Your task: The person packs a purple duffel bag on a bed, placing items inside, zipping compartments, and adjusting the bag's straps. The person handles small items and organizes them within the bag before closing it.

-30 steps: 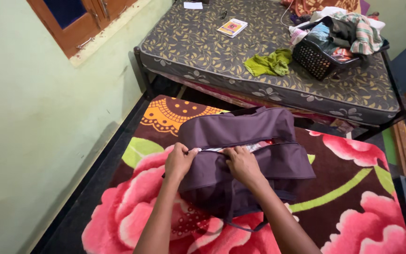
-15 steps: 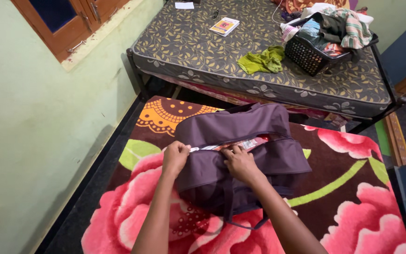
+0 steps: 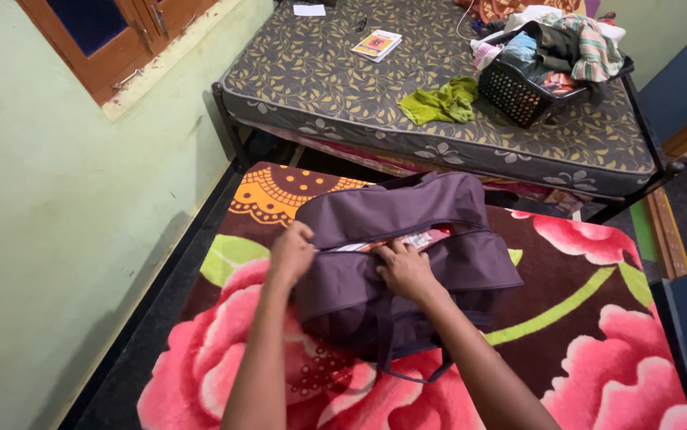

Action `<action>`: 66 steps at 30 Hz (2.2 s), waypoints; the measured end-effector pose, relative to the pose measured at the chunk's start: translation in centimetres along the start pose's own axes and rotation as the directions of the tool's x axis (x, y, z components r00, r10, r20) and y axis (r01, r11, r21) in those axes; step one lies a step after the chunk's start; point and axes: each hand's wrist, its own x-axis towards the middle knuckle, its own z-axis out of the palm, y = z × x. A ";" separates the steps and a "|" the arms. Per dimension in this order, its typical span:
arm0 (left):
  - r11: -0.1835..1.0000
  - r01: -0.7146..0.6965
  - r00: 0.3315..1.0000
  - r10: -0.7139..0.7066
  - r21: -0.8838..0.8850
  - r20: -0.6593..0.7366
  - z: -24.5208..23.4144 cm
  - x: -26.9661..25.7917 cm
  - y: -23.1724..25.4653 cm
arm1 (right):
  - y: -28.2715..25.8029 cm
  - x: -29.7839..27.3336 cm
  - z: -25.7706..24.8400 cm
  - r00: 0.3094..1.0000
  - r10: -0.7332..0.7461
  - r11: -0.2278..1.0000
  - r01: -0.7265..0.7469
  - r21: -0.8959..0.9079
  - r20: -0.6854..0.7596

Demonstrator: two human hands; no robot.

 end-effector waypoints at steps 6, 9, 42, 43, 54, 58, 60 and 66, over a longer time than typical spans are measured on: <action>0.960 0.266 0.959 -0.273 0.089 0.081 -2.0 -0.7 -6.7 | -1.2 0.3 -1.1 0.999 -0.005 1.000 0.003 -0.028 -0.053; 0.927 0.338 0.938 -0.346 0.165 0.019 -1.7 -2.5 -6.4 | -1.6 0.0 -2.4 0.987 -0.074 0.997 0.073 -0.016 -0.139; 0.781 -0.394 0.919 0.345 0.485 0.191 8.8 -4.4 9.2 | 16.4 3.8 3.3 0.955 0.285 0.949 -0.293 -0.115 -0.082; 0.765 -0.410 0.911 0.370 0.498 0.181 8.9 -4.4 9.3 | 17.1 4.4 4.2 0.971 0.235 0.965 -0.238 -0.106 -0.039; 0.755 -0.456 0.887 0.428 0.471 0.174 7.9 -3.6 8.2 | 12.4 2.0 4.8 0.922 0.276 0.933 -0.189 -0.306 0.272; 0.743 -0.430 0.903 0.368 0.512 0.224 6.7 -3.5 7.7 | 11.9 -0.1 3.3 0.964 0.265 0.957 -0.264 -0.122 -0.009; 0.737 -0.425 0.905 0.326 0.526 0.274 6.4 -3.6 7.6 | 11.6 -0.1 3.3 0.965 0.256 0.961 -0.261 -0.090 -0.060; 0.737 -0.372 0.902 0.143 0.564 0.408 6.0 -4.3 8.6 | 10.4 -0.6 2.3 0.950 0.313 0.934 -0.303 -0.187 0.023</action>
